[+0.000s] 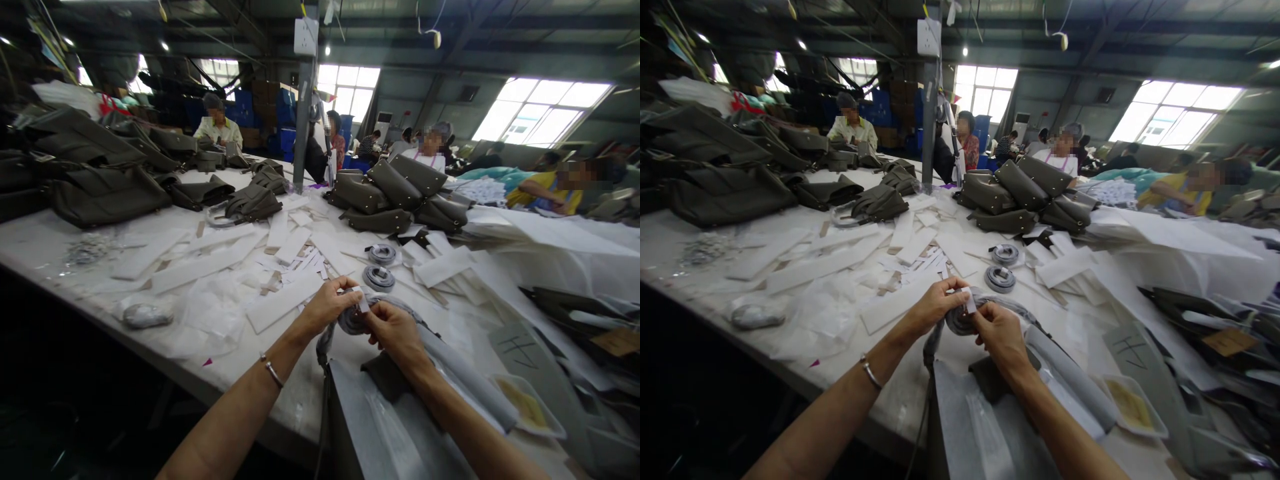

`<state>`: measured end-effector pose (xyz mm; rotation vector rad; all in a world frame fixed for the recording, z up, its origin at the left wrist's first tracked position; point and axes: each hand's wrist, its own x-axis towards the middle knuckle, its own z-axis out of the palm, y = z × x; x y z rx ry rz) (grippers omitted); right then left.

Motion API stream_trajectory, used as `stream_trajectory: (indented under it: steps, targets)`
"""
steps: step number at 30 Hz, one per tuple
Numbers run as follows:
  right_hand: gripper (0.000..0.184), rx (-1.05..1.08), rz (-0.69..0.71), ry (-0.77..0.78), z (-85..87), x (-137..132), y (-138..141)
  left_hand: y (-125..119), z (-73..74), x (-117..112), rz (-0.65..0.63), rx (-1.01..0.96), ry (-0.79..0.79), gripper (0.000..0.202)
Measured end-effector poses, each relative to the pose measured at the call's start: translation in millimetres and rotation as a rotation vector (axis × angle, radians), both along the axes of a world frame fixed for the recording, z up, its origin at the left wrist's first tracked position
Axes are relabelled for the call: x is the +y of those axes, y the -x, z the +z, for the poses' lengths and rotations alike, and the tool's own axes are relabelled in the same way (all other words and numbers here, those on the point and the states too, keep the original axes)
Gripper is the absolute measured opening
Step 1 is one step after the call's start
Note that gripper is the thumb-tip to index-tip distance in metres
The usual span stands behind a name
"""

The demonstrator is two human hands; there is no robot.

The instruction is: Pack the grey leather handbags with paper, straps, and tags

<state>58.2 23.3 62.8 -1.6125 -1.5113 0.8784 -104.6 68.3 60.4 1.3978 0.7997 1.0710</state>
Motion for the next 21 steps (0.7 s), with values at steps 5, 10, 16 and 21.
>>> stream_trajectory:
  steps: [5,10,16,21]
  targets:
    - [0.036,-0.503,-0.079,-0.196,17.4,8.0,-6.1,-4.6,4.3,1.7,-0.025,-0.048,0.061,0.035]
    - [0.027,-0.751,0.121,-0.070,37.9,13.7,-22.2,-7.8,-7.3,10.9,-0.024,-0.051,0.152,0.038]
    - [0.030,-0.802,0.224,-0.326,50.9,31.6,-42.7,-9.3,-15.1,16.0,0.019,0.032,0.111,0.027]
    - [0.039,-0.900,0.445,-0.510,38.9,45.3,-30.7,-11.1,-8.8,14.7,0.076,0.124,0.002,0.016]
